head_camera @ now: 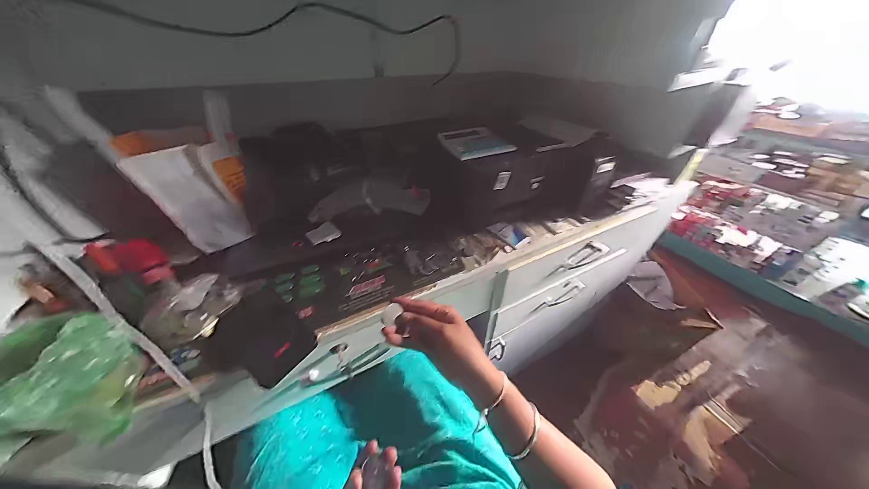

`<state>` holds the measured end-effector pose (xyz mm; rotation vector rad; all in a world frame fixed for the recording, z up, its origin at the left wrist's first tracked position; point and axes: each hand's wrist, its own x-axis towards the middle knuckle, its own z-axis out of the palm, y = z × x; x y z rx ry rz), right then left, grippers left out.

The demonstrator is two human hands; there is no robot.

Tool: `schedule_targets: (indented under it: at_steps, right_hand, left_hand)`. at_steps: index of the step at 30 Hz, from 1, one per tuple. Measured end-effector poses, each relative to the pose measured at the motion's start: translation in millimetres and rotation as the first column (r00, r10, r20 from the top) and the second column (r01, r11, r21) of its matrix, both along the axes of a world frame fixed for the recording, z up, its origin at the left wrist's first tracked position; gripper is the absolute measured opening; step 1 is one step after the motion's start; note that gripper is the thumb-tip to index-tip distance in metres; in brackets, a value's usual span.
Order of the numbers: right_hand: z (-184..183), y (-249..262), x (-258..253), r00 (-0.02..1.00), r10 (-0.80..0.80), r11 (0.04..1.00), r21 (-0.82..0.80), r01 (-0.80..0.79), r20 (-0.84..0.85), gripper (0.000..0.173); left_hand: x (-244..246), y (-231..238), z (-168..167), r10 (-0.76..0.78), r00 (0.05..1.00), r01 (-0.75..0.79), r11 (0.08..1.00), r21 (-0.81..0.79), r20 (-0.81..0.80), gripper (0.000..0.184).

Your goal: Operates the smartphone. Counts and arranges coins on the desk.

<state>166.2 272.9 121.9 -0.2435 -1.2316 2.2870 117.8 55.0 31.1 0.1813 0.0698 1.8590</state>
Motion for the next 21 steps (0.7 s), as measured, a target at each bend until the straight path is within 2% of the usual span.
schedule_targets:
  at_steps: [5, 14, 16, 21]
  right_hand:
    - [4.5, -2.4, -12.1, 0.999, 0.04, 0.998, -0.056, -0.039, 0.027, 0.035]
    - [2.2, 4.1, -28.0, 0.997, 0.07, 0.992, -0.109, -0.067, 0.023, 0.031]
    - [-1.5, 7.2, -30.5, 0.997, 0.066, 0.997, -0.051, -0.064, 0.031, 0.03]
    - [-10.0, 10.2, -27.3, 0.987, 0.111, 0.948, 0.285, -0.141, 0.118, 0.02]
  left_hand:
    - [-7.0, -2.9, 5.0, 0.078, 0.996, -0.078, 0.997, -0.003, -0.046, 0.029]
    - [-39.2, 15.5, 11.0, 0.041, 0.999, -0.041, 0.999, -0.007, 0.008, 0.026]
    - [-46.0, 23.7, 14.4, 0.053, 0.998, -0.053, 0.998, -0.041, 0.015, 0.024]
    - [-60.2, 36.7, 17.3, 0.078, 0.997, -0.078, 0.994, -0.076, -0.005, 0.022]
